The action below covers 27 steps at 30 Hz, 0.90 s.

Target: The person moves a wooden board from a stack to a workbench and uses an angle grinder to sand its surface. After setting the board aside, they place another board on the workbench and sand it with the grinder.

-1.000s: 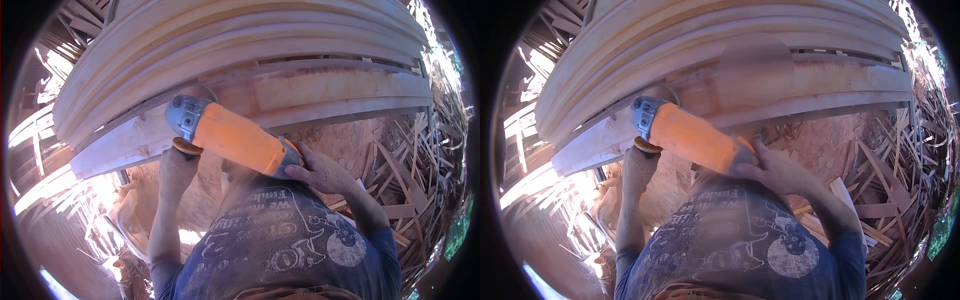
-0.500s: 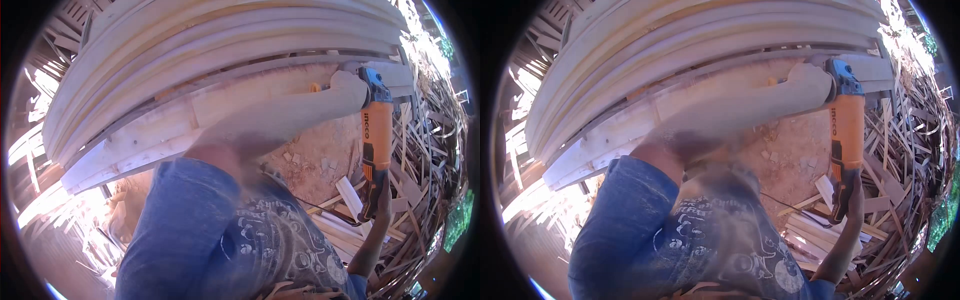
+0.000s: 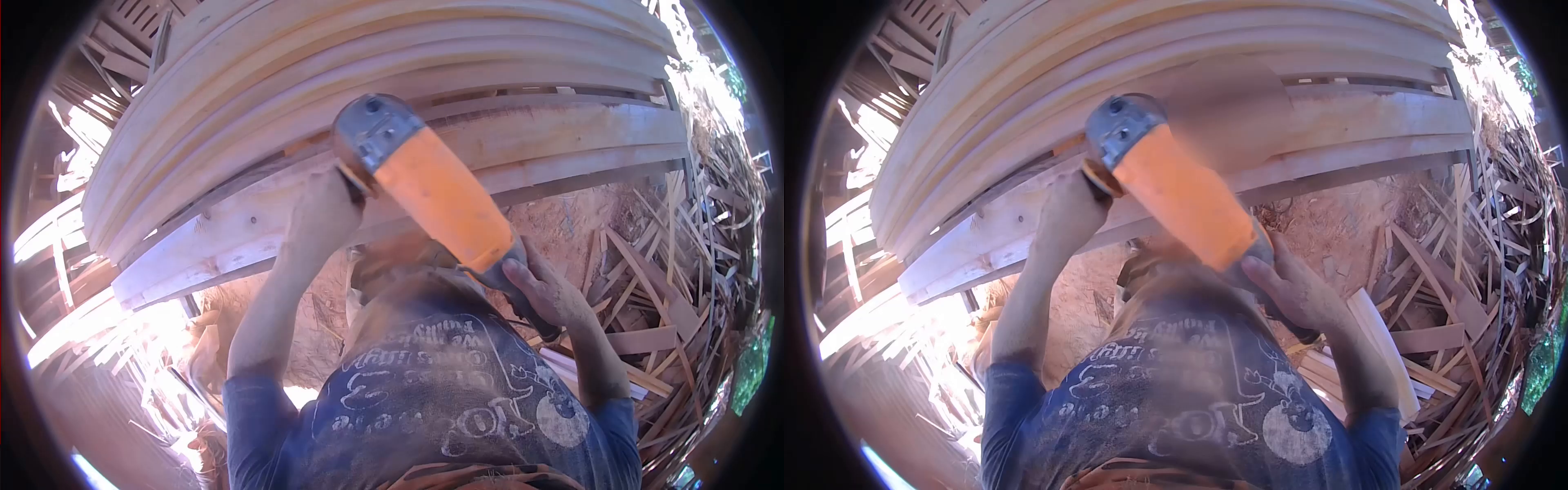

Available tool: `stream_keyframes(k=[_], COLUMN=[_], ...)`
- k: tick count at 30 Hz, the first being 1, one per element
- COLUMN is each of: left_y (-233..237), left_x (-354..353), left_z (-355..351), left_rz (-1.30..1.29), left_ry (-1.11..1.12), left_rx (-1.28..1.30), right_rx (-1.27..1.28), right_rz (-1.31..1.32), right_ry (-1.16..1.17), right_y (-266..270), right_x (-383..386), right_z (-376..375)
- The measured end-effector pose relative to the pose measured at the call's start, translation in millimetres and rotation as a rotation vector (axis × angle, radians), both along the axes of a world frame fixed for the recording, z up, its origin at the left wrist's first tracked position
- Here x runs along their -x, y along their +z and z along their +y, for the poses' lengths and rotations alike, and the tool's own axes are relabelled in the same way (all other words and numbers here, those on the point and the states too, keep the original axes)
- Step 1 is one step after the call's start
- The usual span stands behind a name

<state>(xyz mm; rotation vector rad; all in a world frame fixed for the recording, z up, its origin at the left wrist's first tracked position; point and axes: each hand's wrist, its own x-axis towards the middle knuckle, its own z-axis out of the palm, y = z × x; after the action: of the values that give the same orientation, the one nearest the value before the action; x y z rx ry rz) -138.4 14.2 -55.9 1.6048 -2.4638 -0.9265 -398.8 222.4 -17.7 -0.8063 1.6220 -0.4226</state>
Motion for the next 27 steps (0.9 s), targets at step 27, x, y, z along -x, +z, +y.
stream_keyframes(k=[27], left_y=[3.7], left_x=[160.3], left_z=[-3.5], left_rz=[0.049], left_ry=[-0.468], left_rx=[-0.120], right_rx=[0.078], right_rz=[-0.035], right_ry=[-0.421], right_y=[10.0], right_x=[97.8], right_z=[78.2])
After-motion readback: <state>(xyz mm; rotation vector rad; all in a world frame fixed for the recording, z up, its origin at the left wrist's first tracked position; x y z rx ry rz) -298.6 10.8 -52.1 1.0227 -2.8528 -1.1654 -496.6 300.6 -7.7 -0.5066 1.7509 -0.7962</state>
